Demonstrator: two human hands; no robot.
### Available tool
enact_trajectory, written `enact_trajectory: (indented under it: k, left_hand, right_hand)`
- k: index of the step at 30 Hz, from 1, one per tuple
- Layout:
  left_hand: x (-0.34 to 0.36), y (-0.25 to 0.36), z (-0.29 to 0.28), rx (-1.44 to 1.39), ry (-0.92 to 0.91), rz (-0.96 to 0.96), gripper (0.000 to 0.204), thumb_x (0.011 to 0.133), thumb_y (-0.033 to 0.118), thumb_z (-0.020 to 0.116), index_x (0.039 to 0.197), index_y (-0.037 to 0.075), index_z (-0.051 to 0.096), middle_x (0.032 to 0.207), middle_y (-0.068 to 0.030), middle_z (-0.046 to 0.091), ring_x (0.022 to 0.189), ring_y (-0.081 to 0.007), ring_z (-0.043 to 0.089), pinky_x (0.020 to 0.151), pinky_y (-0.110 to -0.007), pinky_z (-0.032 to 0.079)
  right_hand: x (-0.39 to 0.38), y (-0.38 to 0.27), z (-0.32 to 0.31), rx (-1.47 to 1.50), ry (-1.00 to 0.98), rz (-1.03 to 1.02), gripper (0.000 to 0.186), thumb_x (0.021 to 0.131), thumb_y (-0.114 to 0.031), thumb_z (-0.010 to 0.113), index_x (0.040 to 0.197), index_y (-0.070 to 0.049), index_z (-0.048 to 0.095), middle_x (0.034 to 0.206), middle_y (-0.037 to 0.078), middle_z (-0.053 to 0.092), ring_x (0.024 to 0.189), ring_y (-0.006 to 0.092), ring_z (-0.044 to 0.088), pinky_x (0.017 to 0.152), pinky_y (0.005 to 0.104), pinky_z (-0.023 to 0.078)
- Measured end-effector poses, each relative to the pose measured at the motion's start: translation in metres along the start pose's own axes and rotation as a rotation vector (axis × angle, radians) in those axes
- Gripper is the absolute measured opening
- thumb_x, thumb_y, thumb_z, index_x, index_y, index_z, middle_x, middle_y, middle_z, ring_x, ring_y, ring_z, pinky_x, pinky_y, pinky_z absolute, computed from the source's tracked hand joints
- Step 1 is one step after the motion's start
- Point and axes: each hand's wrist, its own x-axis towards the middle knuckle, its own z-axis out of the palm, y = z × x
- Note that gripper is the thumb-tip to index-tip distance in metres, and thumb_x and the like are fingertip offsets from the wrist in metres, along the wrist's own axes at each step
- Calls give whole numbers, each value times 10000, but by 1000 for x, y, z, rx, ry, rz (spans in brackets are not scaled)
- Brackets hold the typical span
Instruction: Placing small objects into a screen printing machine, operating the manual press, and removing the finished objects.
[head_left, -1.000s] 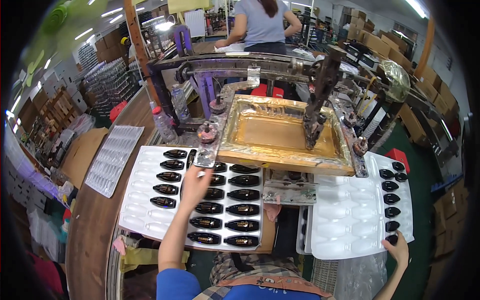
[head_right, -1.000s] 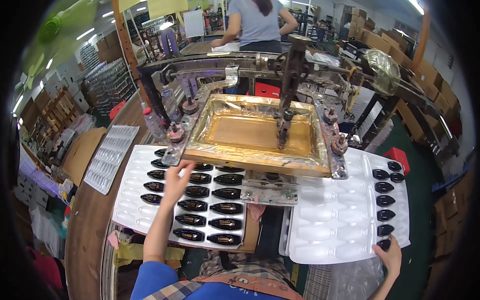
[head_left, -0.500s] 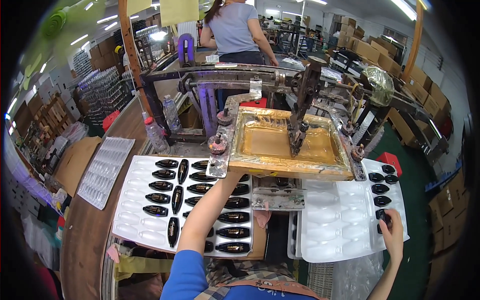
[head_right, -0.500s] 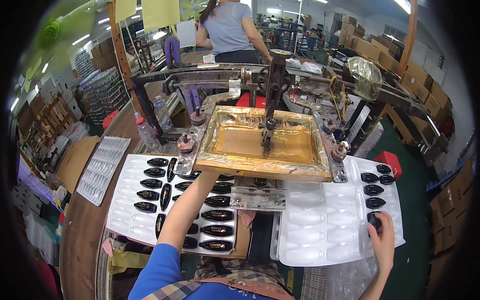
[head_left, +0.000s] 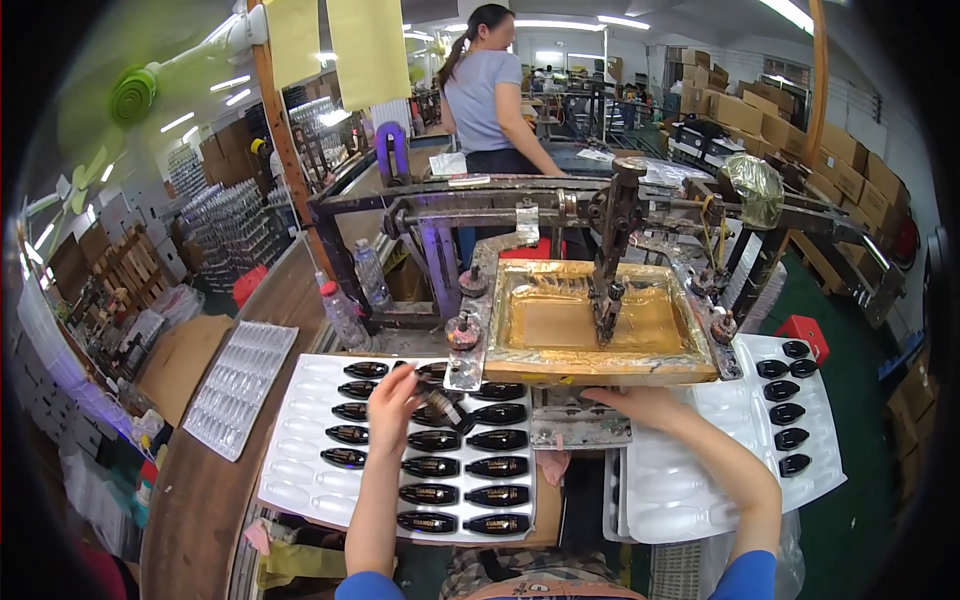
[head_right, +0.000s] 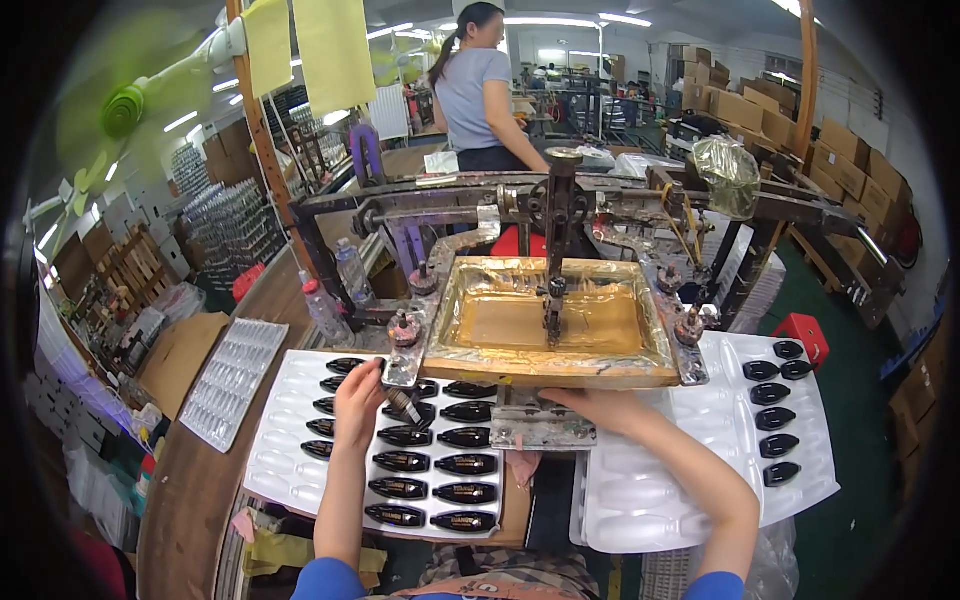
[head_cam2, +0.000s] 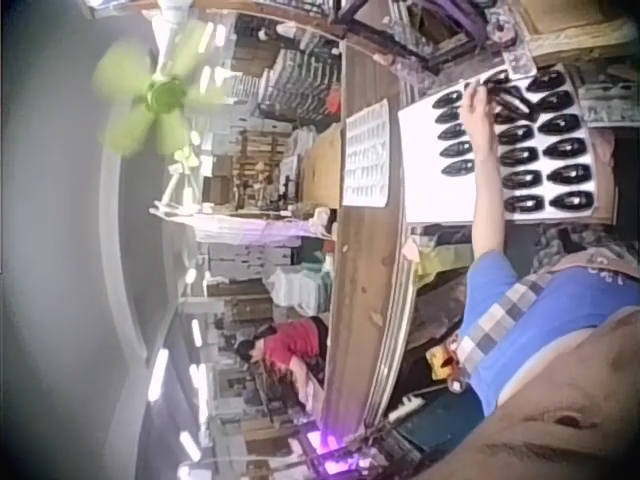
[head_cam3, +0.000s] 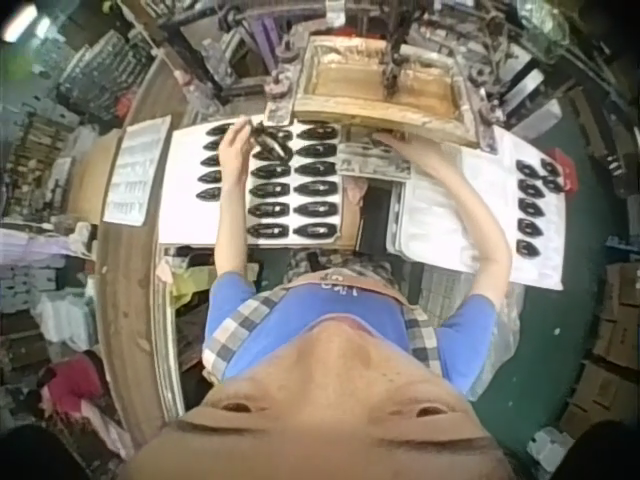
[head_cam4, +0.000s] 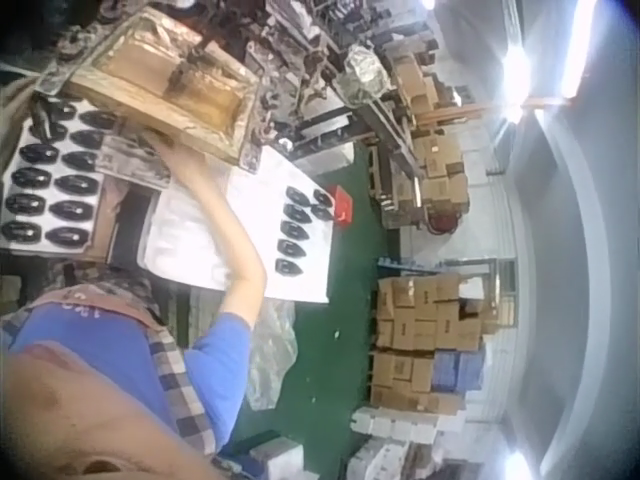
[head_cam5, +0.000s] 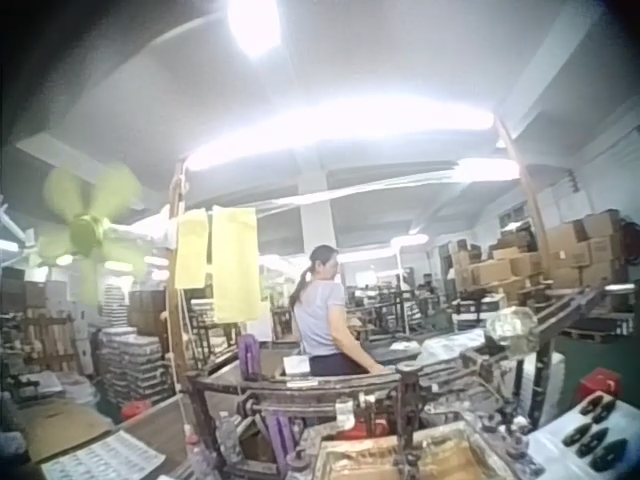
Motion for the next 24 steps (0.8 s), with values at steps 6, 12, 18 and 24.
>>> enact_trajectory:
  k: [6, 12, 18, 24]
  left_hand:
    - [-90, -1, -123, 132, 387, 29, 209, 839, 111, 550, 1038, 50, 577, 870, -21, 606, 748, -75, 559, 591, -197, 450]
    - [-130, -2, -165, 200, 645, 131, 214, 856, 134, 534, 1049, 53, 581, 955, -7, 590, 835, -80, 554, 639, -216, 452]
    - [-134, 8, -160, 258, 693, 170, 232, 858, 140, 538, 1050, 16, 582, 993, -45, 578, 886, -111, 542, 704, -256, 465]
    - [-146, -7, -167, 250, 708, 209, 209, 854, 127, 556, 1008, -9, 591, 919, -56, 597, 801, -106, 560, 680, -231, 476]
  right_hand:
    - [-4, -7, 12, -26, -32, -89, 566, 788, -427, 582, 1170, -26, 464, 1094, 176, 542, 1024, 304, 512, 871, 340, 387]
    - [-2, -6, 21, 53, 44, -163, 474, 797, -326, 598, 1074, 37, 471, 890, 211, 589, 838, 352, 571, 715, 376, 447]
    - [-10, -6, 29, -128, 30, -11, 510, 795, -275, 584, 1142, 45, 389, 986, 272, 524, 908, 429, 506, 770, 425, 406]
    - [-16, 3, 34, -268, 116, -155, 650, 789, -256, 589, 1257, 71, 277, 1197, 329, 379, 1088, 472, 385, 920, 439, 334]
